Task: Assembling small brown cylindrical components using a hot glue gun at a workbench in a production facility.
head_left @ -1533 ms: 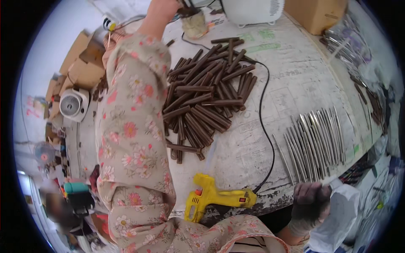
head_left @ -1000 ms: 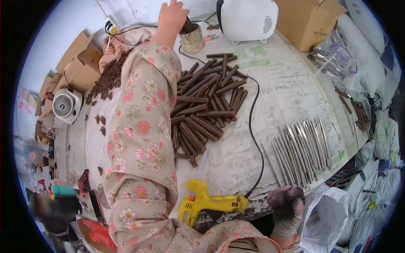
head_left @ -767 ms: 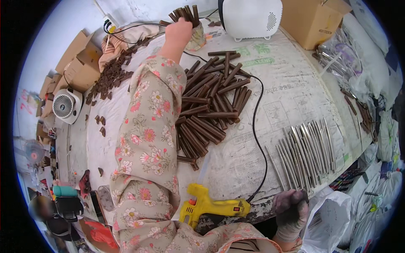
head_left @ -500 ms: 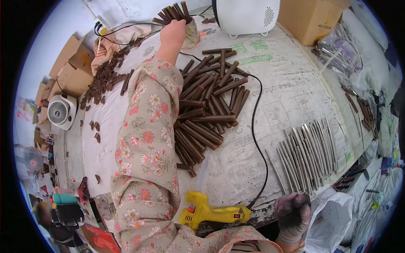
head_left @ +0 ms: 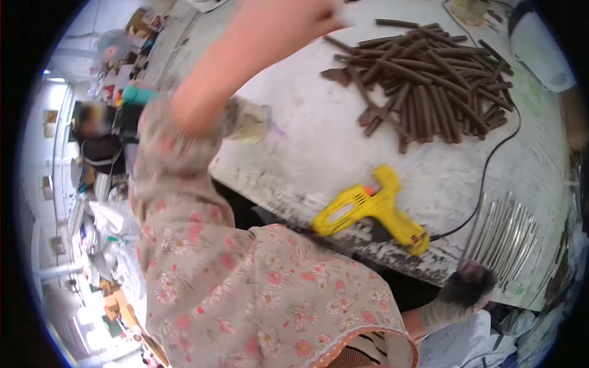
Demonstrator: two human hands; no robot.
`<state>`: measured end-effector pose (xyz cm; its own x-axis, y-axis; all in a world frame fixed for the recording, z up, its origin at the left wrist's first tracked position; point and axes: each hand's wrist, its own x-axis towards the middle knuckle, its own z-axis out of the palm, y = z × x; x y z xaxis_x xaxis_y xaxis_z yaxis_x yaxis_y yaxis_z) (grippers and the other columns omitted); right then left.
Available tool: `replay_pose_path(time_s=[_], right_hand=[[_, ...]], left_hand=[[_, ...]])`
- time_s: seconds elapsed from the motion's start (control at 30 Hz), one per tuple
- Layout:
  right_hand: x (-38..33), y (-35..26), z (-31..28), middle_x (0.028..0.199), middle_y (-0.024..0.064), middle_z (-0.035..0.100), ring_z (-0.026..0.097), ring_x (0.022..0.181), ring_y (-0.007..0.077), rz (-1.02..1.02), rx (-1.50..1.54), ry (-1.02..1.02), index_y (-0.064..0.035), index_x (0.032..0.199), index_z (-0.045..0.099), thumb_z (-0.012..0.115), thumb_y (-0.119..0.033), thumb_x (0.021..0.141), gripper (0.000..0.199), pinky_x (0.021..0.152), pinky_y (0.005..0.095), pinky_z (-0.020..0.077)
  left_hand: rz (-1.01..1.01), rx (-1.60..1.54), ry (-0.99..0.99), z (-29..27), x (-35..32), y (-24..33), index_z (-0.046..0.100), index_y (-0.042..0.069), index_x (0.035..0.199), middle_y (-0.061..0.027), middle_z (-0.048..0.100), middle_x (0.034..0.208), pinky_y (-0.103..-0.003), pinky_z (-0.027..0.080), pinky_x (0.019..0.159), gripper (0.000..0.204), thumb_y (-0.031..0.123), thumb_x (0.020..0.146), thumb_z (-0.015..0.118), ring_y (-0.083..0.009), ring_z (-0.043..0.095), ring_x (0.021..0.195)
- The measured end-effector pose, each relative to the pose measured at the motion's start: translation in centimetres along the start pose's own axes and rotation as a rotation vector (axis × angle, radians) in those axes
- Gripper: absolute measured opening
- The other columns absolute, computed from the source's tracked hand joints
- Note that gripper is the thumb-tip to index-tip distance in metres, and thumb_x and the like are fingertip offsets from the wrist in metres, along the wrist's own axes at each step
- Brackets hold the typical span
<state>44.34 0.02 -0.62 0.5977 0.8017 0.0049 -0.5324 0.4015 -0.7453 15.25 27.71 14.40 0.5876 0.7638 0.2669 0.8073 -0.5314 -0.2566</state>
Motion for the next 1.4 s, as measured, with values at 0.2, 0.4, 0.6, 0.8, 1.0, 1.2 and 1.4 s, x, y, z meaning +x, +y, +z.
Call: replay_pose_path(time_s=[0.2,0.4,0.6,0.8,1.0,1.2,1.4], right_hand=[[1.4,2.1,-1.0,0.086,0.005,0.052,0.047,0.076,0.0157,0.095,-0.063,0.027,-0.003,0.105,0.054,0.051,-0.028,0.087,0.031,0.073,0.0293,0.0396],[1.2,2.6,-1.4,0.104,0.0085,0.056,0.054,0.093,0.0186,-0.479,-1.052,-0.202,0.0019,0.107,0.055,0.053,-0.025,0.085,0.035,0.085,0.0309,0.0405],[4.3,2.0,-1.8,0.088,0.0057,0.061,0.055,0.08,0.0117,-0.204,-1.447,-0.135,-0.002,0.095,0.059,0.065,-0.011,0.078,0.02,0.072,0.023,0.0437],[4.0,1.2,-3.6,0.093,0.0151,0.062,0.059,0.088,0.0291,-0.006,-2.004,-0.077,-0.0068,0.101,0.06,0.065,-0.035,0.074,0.039,0.076,0.0374,0.0454],[3.3,0.0,-0.1,0.099,0.0121,0.062,0.058,0.094,0.0288,0.26,-2.203,-0.021,-0.0103,0.1,0.062,0.064,-0.039,0.074,0.039,0.079,0.0377,0.0457],[4.4,-0.6,0.1,0.095,0.0116,0.063,0.059,0.092,0.0289,0.274,-2.215,-0.14,-0.0103,0.096,0.063,0.061,-0.041,0.076,0.037,0.079,0.0373,0.0456],[2.1,-1.4,-2.4,0.067,0.0024,0.06,0.048,0.05,0.0082,-0.094,-1.484,-0.244,-0.0057,0.08,0.059,0.059,-0.029,0.08,0.023,0.046,0.0239,0.036]], left_hand=[[-0.498,-0.161,-0.143,2.6,-24.8,-3.9,0.062,0.014,0.09,-0.0015,0.059,0.086,-0.033,0.047,0.066,0.03,0.036,0.07,0.067,-0.023,0.057,0.081],[-0.489,-0.204,0.095,7.5,-24.7,-8.5,0.06,0.013,0.098,-0.0058,0.061,0.097,-0.033,0.046,0.076,0.027,0.02,0.072,0.065,-0.0248,0.057,0.09],[-0.741,0.064,-0.14,9.0,-24.0,-23.3,0.052,0.014,0.115,-0.0124,0.057,0.11,-0.041,0.044,0.078,0.042,0.035,0.08,0.054,-0.0314,0.053,0.101],[-0.673,0.093,0.161,8.2,-19.1,-15.5,0.055,0.015,0.113,-0.0118,0.059,0.099,-0.039,0.044,0.079,0.036,0.028,0.079,0.058,-0.0279,0.055,0.096],[0.133,-0.603,0.286,10.9,-7.9,4.8,0.061,0.016,0.101,-0.0034,0.06,0.095,-0.033,0.046,0.076,0.024,0.018,0.076,0.059,-0.023,0.054,0.092],[0.254,-0.323,0.25,13.5,-6.7,8.3,0.063,0.017,0.092,-0.0019,0.057,0.083,-0.034,0.047,0.068,0.021,0.018,0.071,0.062,-0.0228,0.053,0.085],[-0.467,-1.21,0.09,5.8,-18.0,7.2,0.061,0.012,0.101,-0.0013,0.058,0.084,-0.029,0.046,0.059,0.024,0.009,0.077,0.057,-0.0144,0.055,0.074]])
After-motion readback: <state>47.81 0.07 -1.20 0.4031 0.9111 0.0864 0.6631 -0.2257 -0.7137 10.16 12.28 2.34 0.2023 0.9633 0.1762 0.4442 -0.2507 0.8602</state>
